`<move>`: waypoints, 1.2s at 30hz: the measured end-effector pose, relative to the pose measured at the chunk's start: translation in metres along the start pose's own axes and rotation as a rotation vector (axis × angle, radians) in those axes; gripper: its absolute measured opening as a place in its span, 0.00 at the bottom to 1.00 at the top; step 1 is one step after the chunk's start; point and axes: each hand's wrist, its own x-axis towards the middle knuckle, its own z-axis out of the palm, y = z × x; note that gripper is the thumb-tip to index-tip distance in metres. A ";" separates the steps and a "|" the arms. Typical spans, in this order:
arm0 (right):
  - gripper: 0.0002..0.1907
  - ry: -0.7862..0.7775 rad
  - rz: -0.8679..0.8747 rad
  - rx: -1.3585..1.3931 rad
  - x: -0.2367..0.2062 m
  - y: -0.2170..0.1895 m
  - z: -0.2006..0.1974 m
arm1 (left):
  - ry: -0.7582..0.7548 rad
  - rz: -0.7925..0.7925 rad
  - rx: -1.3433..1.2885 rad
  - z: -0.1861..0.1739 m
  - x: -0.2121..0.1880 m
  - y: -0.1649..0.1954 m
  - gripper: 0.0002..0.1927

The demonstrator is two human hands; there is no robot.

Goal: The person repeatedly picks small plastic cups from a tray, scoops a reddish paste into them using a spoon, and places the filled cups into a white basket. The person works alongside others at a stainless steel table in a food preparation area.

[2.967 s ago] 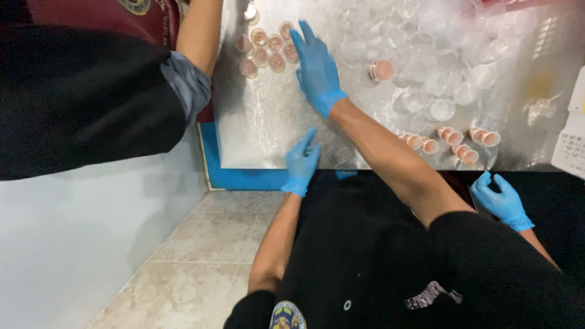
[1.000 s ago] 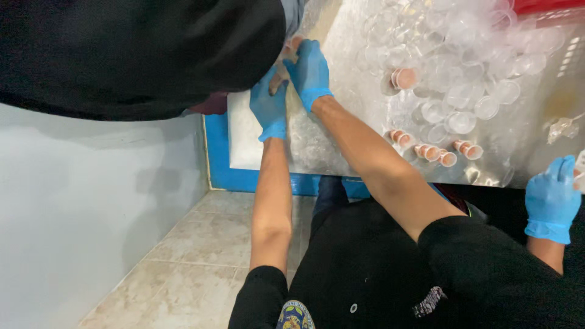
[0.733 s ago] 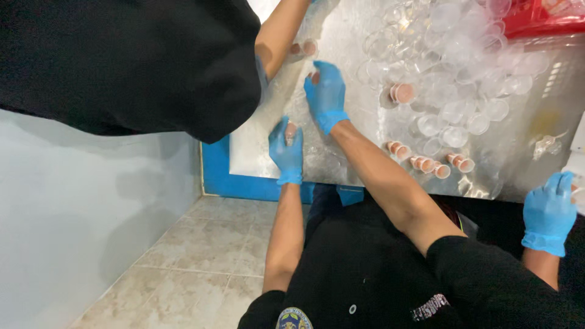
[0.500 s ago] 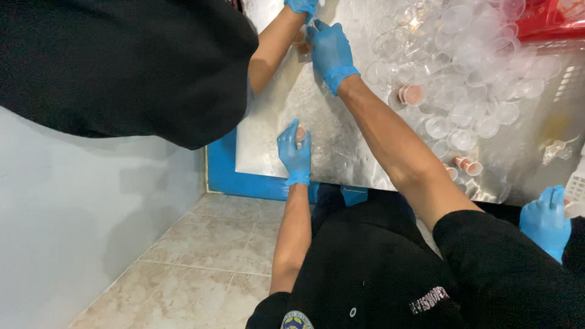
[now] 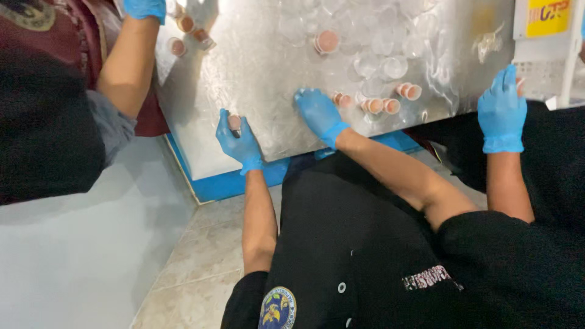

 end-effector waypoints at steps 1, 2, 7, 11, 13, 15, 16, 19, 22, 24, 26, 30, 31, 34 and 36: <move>0.07 0.036 0.016 -0.039 -0.003 0.009 -0.005 | 0.004 0.002 -0.015 0.000 -0.001 0.001 0.27; 0.08 0.076 0.027 -0.081 -0.002 0.019 -0.011 | -0.001 0.013 -0.022 0.001 -0.002 0.001 0.27; 0.06 0.122 0.171 -0.207 0.015 0.052 -0.018 | -0.019 -0.009 -0.046 0.002 -0.003 -0.001 0.29; 0.05 -0.023 0.350 -0.270 0.015 0.063 -0.025 | -0.015 0.023 -0.019 0.000 0.003 0.003 0.32; 0.09 0.039 0.318 -0.269 0.013 0.061 -0.034 | -0.020 0.002 -0.030 0.002 0.005 0.011 0.36; 0.18 0.309 0.162 -0.223 0.008 0.045 -0.050 | -0.076 0.000 -0.143 0.006 0.004 0.023 0.37; 0.20 0.305 0.140 -0.196 0.010 0.034 -0.059 | -0.103 0.000 -0.202 0.010 0.002 0.030 0.38; 0.24 0.287 0.065 -0.031 0.002 -0.020 -0.076 | -0.290 0.114 -0.204 0.016 -0.010 0.051 0.37; 0.24 0.129 0.073 0.349 -0.014 -0.060 -0.083 | -0.436 0.117 -0.295 0.013 -0.021 0.063 0.39; 0.20 0.062 0.105 0.460 -0.016 -0.071 -0.077 | -0.506 0.073 -0.226 0.005 -0.027 0.066 0.38; 0.14 0.102 0.091 0.419 -0.016 -0.071 -0.066 | -0.517 0.104 -0.214 -0.001 -0.031 0.068 0.37; 0.11 -0.039 0.253 0.521 -0.023 -0.052 -0.051 | -0.630 0.041 -0.359 -0.005 -0.038 0.076 0.38; 0.11 -0.034 0.277 0.517 -0.026 -0.045 -0.049 | -0.677 -0.029 -0.400 -0.004 -0.034 0.078 0.39; 0.14 0.102 0.252 0.524 -0.035 -0.032 -0.052 | -0.741 0.312 -0.299 0.006 -0.004 0.082 0.40; 0.16 0.102 0.244 0.458 -0.037 -0.028 -0.053 | -0.522 0.280 -0.240 0.020 0.036 0.080 0.41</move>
